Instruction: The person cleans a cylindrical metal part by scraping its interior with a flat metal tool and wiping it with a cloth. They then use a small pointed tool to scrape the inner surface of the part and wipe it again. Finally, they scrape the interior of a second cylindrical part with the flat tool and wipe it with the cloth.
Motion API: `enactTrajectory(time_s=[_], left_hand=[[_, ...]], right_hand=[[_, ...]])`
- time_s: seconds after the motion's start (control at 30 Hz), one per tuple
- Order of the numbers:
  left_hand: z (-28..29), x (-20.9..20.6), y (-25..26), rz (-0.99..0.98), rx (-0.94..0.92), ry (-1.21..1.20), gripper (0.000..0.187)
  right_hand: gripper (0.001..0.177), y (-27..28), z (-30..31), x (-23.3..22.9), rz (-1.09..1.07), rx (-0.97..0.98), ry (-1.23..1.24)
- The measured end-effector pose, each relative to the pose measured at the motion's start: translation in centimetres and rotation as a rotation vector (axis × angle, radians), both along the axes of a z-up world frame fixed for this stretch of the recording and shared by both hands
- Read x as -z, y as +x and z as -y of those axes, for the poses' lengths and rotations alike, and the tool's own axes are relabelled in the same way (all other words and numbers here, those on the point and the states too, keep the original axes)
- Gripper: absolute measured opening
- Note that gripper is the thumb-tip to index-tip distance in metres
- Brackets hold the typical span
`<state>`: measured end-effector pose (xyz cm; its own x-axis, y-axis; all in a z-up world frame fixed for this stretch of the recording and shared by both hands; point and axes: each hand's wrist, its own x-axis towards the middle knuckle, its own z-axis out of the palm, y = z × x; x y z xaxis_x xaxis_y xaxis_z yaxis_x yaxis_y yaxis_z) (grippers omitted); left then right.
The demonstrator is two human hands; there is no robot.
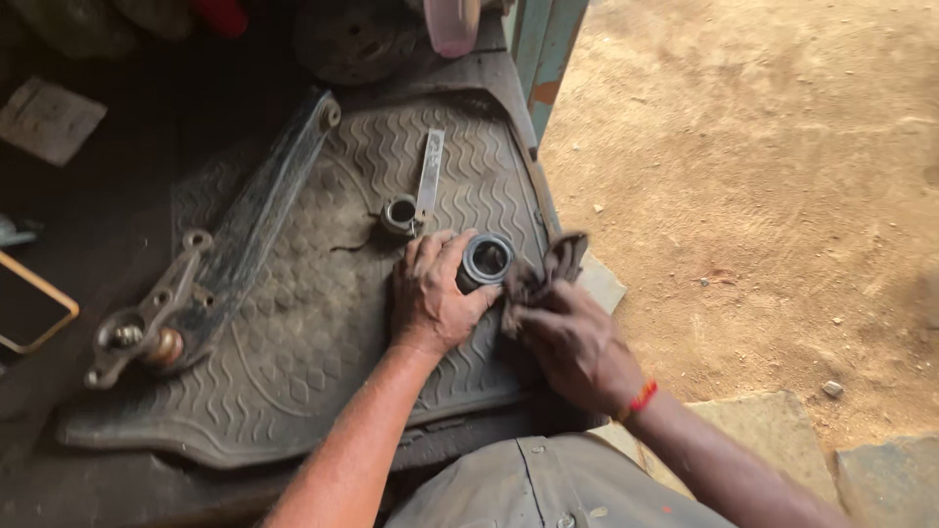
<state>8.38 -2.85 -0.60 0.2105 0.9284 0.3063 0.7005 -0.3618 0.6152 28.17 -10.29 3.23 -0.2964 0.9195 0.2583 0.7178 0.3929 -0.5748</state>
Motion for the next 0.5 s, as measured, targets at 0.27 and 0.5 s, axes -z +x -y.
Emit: enactTrajectory(time_s=[0.27, 0.5], left_hand=[[0.8, -1.1, 0.5, -0.056, 0.082, 0.148, 0.057], [-0.1, 0.0, -1.7, 0.074, 0.232, 0.16, 0.029]], right_hand=[[0.02, 1.7, -0.1, 3.7, -0.978, 0.319, -0.276], [0.023, 2.2, 0.8, -1.8, -0.948, 0.593, -0.017]])
